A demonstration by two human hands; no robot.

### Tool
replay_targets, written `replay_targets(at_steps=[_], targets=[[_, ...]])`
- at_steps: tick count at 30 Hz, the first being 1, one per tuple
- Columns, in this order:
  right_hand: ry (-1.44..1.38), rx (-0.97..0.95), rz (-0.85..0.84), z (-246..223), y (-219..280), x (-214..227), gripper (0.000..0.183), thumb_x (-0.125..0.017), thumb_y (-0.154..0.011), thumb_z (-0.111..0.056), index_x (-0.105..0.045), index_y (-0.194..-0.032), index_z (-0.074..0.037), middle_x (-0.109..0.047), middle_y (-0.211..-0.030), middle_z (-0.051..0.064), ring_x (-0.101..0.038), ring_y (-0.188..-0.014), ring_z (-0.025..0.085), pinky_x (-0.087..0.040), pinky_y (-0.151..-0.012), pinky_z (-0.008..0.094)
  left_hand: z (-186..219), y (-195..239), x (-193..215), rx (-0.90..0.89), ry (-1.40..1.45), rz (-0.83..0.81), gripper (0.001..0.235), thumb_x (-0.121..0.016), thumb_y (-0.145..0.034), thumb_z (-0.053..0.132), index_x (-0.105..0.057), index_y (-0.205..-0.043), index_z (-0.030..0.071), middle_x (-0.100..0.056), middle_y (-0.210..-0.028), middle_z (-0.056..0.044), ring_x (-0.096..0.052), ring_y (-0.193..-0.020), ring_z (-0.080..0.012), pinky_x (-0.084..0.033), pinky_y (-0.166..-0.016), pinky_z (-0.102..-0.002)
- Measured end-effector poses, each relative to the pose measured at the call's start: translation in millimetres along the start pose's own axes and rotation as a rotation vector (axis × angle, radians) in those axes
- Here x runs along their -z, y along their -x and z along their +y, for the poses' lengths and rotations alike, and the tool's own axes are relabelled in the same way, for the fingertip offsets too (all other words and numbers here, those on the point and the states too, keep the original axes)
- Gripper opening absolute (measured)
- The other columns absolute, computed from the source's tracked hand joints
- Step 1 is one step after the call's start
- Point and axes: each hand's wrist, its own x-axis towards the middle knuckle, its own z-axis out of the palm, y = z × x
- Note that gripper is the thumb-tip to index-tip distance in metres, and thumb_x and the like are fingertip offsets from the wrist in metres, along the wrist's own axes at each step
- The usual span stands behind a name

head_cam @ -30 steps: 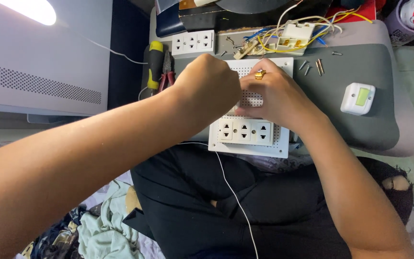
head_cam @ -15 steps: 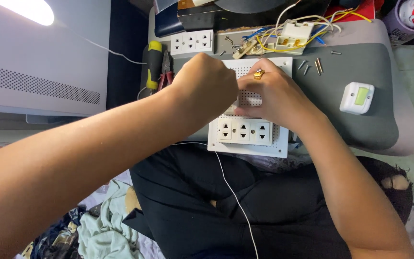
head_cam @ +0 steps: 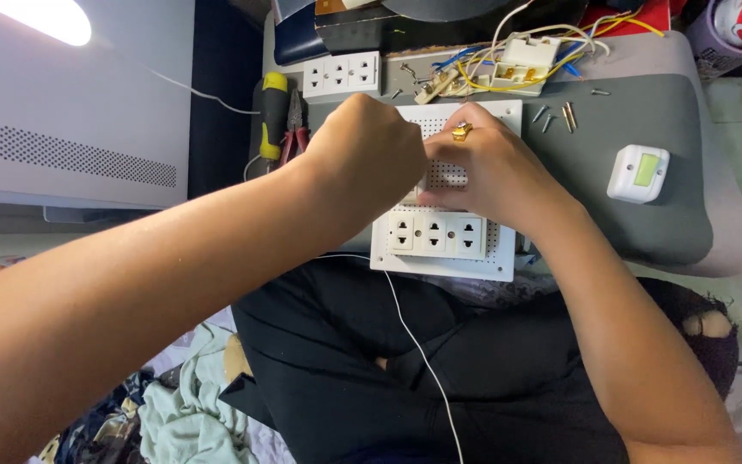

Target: The person assembles a white electrical panel by placing a switch module onto a perforated board and securing it with screws. They use a screwdriver to tighten the screws and adjust the module's position.

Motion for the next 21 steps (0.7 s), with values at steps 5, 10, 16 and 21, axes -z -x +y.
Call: replay_targets(at_steps=[5,10,16,21], targets=[[-0.02,0.158,0.111,14,1,-2,0.036,-0.086,-0.073,-0.027,-0.068,-0.104,-0.022,-0.062,-0.102,0.005,-0.062,-0.105,0.033,-0.046,-0.093,0.042,-6,11,7,0.014,-0.008,0.065,0.03,-0.069,-0.074,0.003,-0.06,-0.051,0.02,-0.051,-0.044,0.006,-0.057,-0.043,-0.0129,-0.044,-0.038,-0.025],[0.087,0.141,0.417,70,12,19,0.007,-0.076,-0.093,-0.021,-0.07,-0.096,-0.021,-0.069,-0.094,-0.003,-0.066,-0.096,0.022,-0.047,-0.091,0.033,-21,39,19,0.054,0.035,0.062,0.024,-0.07,-0.079,0.004,-0.065,-0.058,0.016,-0.059,-0.05,0.001,-0.06,-0.045,-0.014,-0.045,-0.04,-0.023],[0.636,-0.589,0.337,93,28,22,0.004,-0.074,-0.089,-0.02,-0.077,-0.086,-0.02,-0.068,-0.08,0.015,-0.066,-0.065,0.04,-0.055,-0.056,0.051,-24,62,13,0.115,0.26,0.135,0.02,-0.054,-0.102,0.013,-0.057,-0.082,0.013,-0.056,-0.062,0.001,-0.053,-0.04,-0.0162,-0.036,-0.031,-0.028],[0.742,-0.64,0.327,110,23,10,0.003,-0.075,-0.089,-0.02,-0.077,-0.089,-0.021,-0.068,-0.081,0.013,-0.067,-0.065,0.037,-0.055,-0.053,0.048,-12,71,11,0.236,0.558,0.315,0.02,-0.061,-0.099,0.03,-0.064,-0.09,0.013,-0.065,-0.075,0.001,-0.063,-0.051,-0.0222,-0.045,-0.032,-0.035]])
